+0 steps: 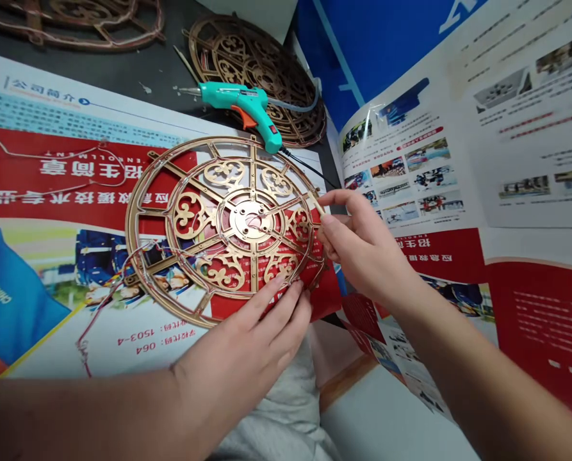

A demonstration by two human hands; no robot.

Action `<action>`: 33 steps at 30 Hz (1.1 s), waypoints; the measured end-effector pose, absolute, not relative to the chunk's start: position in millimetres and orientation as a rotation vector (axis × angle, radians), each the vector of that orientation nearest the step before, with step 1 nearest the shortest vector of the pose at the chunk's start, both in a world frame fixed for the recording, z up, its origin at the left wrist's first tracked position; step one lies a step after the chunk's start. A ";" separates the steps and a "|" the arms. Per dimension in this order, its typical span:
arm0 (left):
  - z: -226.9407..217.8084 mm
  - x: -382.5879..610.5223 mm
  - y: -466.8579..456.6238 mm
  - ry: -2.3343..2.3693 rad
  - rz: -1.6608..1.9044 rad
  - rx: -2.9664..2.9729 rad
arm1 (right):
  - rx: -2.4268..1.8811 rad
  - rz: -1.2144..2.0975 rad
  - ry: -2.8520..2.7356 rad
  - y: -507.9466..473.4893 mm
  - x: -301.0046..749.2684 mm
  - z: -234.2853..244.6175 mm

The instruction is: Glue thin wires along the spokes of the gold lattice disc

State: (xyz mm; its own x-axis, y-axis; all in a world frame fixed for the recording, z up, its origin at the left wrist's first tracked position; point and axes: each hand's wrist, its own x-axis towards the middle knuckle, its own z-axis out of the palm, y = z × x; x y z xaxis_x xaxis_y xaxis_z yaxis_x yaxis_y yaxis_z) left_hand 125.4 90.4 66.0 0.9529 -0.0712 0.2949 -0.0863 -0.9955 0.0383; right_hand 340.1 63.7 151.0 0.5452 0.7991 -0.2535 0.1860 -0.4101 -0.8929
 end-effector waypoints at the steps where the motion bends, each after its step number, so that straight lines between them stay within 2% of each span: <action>1: 66.6 125.4 90.4 -0.128 0.459 3.055 | -1.874 0.816 -0.821 62.1 341.9 151.1; 3: 67.6 125.5 90.6 -0.127 0.463 3.058 | -1.783 0.742 -0.846 59.5 345.9 154.8; 9: 69.5 127.9 100.3 -0.155 0.538 3.097 | -1.340 0.894 -0.990 59.3 353.9 153.6; 15: 62.1 136.1 111.1 -0.152 0.842 3.141 | -1.431 0.699 -0.942 92.3 338.3 132.5; 19: 53.1 137.5 111.2 -0.133 0.923 3.138 | -1.513 0.742 -1.292 117.1 340.1 141.2; 21: 51.2 137.2 110.8 -0.124 0.941 3.141 | -1.524 0.818 -1.412 124.3 341.1 143.2; 27: 51.8 136.5 113.0 -0.131 0.934 3.179 | -1.550 1.137 -1.023 129.4 327.6 126.4; 33: 52.8 135.6 115.1 -0.196 0.862 3.190 | -1.477 1.350 -1.050 134.1 331.5 130.2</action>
State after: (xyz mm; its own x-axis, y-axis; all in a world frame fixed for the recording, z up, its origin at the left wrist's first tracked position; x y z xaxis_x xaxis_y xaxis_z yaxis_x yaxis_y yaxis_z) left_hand 135.6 115.1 52.8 0.8585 -0.1568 0.4882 -0.0694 -0.9789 -0.1924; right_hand 331.5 134.1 130.2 0.0628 0.9579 -0.2802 0.0358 -0.2827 -0.9585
